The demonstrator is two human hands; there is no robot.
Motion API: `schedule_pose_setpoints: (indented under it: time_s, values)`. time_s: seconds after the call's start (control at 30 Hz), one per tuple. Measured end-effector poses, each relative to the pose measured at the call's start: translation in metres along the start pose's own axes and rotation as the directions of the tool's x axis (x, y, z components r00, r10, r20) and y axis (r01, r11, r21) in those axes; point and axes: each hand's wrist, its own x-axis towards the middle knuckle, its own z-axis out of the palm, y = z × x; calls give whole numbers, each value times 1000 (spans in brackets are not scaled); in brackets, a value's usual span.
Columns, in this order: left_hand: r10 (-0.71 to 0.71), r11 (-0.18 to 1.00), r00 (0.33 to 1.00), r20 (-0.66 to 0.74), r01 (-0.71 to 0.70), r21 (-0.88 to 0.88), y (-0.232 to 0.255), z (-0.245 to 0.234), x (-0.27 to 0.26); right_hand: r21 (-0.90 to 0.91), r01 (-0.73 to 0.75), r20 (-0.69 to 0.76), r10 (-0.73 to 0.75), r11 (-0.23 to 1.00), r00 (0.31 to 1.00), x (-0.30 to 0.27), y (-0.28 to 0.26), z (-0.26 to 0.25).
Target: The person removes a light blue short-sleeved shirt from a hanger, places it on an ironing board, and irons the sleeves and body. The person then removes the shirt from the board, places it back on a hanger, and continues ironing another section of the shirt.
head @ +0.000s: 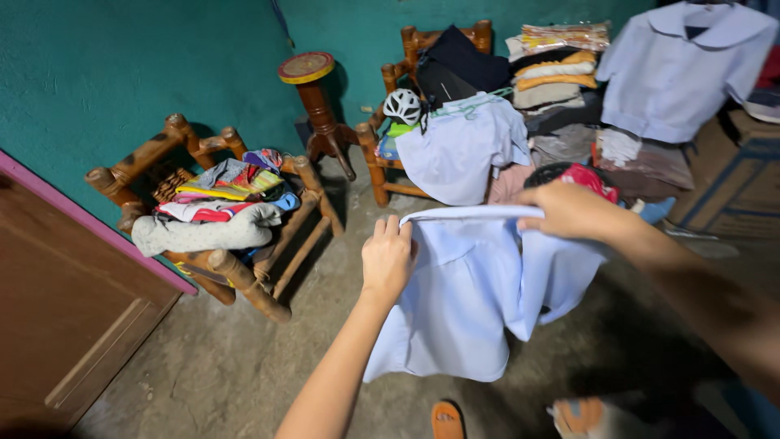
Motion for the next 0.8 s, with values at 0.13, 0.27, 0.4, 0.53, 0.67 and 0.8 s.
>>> schedule_pose_setpoints:
  time_s: [0.13, 0.27, 0.4, 0.53, 0.67, 0.8]
  values:
    - [135, 988, 985, 109, -142, 61, -51, 20, 47, 31, 76, 124, -80, 997, 989, 70, 29, 8]
    - [348, 931, 932, 103, -356, 76, -98, 42, 99, -145, -308, 318, 339, 940, 885, 148, 62, 14]
    - [474, 869, 868, 150, -488, 78, -132, 71, 149, 259, -667, 324, 588, 698, 741, 218, 94, 34]
    - [364, 910, 916, 169, -388, 143, -166, 124, 195, 726, -533, 329, 461, 435, 824, 261, 112, 79]
    - [230, 966, 918, 324, -257, 41, -185, 200, 250, 803, -559, 356, 583, 209, 730, 306, 123, 108]
    - [198, 975, 971, 136, -179, -134, -214, 265, 308, 905, -417, 267, 654, 81, 708, 360, 137, 112]
